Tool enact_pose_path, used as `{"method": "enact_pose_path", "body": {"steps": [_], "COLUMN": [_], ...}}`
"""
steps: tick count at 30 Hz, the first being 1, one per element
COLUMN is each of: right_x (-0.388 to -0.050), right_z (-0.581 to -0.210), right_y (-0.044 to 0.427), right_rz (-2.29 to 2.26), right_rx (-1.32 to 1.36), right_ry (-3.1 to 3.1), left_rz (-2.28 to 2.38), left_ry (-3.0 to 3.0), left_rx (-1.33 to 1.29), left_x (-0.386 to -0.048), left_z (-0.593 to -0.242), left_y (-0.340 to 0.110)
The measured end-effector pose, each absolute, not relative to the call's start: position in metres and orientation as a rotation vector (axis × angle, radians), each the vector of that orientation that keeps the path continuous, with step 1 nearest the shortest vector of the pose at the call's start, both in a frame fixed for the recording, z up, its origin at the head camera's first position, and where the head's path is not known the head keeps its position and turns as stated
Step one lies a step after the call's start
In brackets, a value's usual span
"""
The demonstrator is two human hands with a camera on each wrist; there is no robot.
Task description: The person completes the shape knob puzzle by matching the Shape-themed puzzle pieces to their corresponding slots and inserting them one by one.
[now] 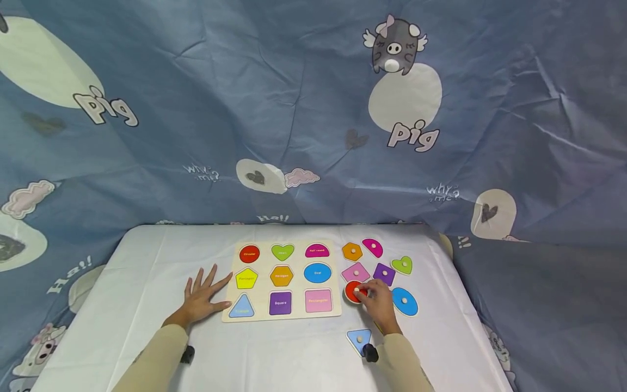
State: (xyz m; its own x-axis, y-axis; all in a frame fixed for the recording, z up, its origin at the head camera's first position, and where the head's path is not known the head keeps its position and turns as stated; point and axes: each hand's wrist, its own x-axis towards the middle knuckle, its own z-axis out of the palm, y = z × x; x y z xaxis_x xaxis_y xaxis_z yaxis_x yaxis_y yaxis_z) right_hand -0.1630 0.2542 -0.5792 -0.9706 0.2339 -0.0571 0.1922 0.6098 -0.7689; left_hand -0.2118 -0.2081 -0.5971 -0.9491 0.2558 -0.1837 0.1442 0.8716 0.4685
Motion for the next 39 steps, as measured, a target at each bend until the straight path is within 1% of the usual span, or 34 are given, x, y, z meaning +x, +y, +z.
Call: {"method": "enact_pose_path", "body": {"steps": [4, 13, 20, 30, 39], "right_x": [-0.17, -0.192, -0.208, -0.236, -0.253], "right_z": [-0.579, -0.573, -0.567, -0.572, -0.57], "right_y": [0.243, 0.22, 0.195, 0.156, 0.129], "right_rz": [1.33, 1.355, 1.381, 1.421, 1.396], "right_rx": [-0.328, -0.146, -0.099, -0.007, 0.057], "right_ry": [-2.736, -2.624, -2.595, -2.591, -2.621], "left_rz": [0.651, 0.655, 0.654, 0.648, 0.649], "left_ry": [2.802, 2.806, 2.793, 2.787, 2.795], "left_rx": [0.293, 0.295, 0.293, 0.266, 0.282], "left_x": [-0.211, -0.212, -0.211, -0.21, -0.21], "left_z": [-0.597, -0.596, -0.593, -0.592, -0.593], "left_y": [-0.209, -0.209, -0.207, -0.208, -0.207]}}
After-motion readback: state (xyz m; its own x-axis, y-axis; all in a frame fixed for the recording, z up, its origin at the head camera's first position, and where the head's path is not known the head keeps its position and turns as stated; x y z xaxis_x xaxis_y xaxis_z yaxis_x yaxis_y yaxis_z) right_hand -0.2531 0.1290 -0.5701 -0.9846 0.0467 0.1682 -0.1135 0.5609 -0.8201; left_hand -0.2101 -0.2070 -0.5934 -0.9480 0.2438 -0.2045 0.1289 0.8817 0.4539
